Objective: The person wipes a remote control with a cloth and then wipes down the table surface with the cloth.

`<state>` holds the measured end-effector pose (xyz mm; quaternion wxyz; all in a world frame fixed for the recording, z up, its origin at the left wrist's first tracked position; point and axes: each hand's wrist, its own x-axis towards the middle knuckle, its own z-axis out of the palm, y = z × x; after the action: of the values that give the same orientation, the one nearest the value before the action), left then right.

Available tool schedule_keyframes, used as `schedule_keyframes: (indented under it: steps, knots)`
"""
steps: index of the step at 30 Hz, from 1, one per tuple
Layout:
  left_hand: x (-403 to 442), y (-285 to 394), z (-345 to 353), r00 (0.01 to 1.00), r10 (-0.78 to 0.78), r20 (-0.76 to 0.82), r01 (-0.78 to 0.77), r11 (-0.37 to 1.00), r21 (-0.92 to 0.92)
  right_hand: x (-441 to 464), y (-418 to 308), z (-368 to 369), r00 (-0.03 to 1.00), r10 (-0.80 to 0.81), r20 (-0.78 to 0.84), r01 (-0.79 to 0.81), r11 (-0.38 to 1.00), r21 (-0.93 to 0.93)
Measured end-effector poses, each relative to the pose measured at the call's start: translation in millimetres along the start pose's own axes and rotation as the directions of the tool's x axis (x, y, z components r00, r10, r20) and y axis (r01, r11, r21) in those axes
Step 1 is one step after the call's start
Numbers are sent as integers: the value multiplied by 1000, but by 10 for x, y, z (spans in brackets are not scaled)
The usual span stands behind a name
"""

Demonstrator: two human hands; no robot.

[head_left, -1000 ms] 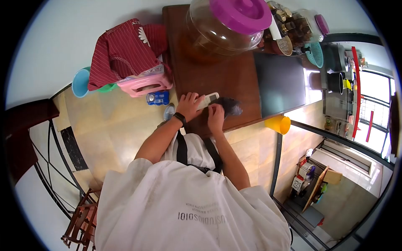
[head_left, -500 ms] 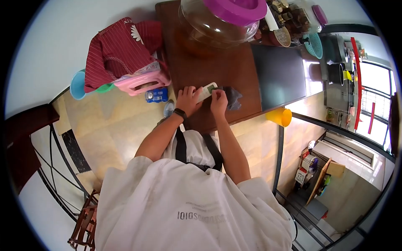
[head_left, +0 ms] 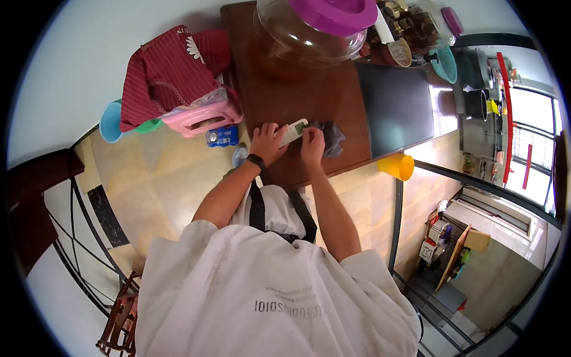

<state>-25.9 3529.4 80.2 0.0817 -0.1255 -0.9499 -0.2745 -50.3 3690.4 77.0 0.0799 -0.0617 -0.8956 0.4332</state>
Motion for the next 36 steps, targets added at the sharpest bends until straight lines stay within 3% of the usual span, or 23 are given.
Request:
schedule_keyframes:
  steps: [3,5,7,9,11,12,13,15,16,17,20,22,23,25,27,31,33,36]
  knots:
    - [23,-25,6,1000,28,-11,-28,999,15,-228,-119,-7,990,-113,82,119,990,-82]
    - [-4,-35,14,998,55,-39,-55,998,15,-129,-112,-72,989,-23,147,38,994,-100]
    - [-4,-28,1,999,45,-28,-45,999,4,83,5,-14,995,91,41,-93,995,32]
    - [-10,-28,2,999,37,-22,-37,999,-6,138,-2,-2,994,112,20,-112,993,24]
    - [-2,-30,28,999,35,-29,-35,999,6,66,-30,-35,985,-132,110,150,974,-171]
    - [45,-45,42,998,33,-45,-32,999,9,-33,-94,0,981,-128,144,154,970,-187]
    - [36,-48,50,998,41,-47,-41,999,8,-118,-140,2,990,-44,137,68,982,-175]
    - [-21,-38,28,999,43,-31,-42,999,7,38,-70,-48,976,-61,207,104,973,-206]
    - [11,-36,28,999,29,-34,-29,999,23,159,19,-15,981,-41,188,65,991,-121]
    - [-2,-7,29,999,16,-32,-15,999,33,264,-32,4,997,-50,56,58,987,-151]
    - [-2,-22,48,1000,7,6,-7,1000,30,314,-84,28,996,55,75,-40,983,-182]
    - [-32,-15,50,1000,22,7,-23,999,44,141,-66,46,979,-82,186,142,930,-339]
    - [-9,-35,52,999,36,13,-37,997,62,183,-120,24,978,-95,188,154,929,-335]
    - [1,-24,58,1000,26,11,-26,999,40,155,-248,-79,960,46,276,44,949,-312]
    - [28,-31,67,999,32,12,-32,999,14,257,-223,-50,961,9,277,81,947,-310]
    - [130,34,79,999,-33,12,33,999,42,409,-198,74,987,61,150,-10,947,-320]
    - [158,12,76,999,-34,22,33,998,52,463,-185,136,984,170,60,-156,969,-190]
    - [94,6,82,1000,-27,8,27,999,43,451,-196,154,988,129,89,-100,956,-276]
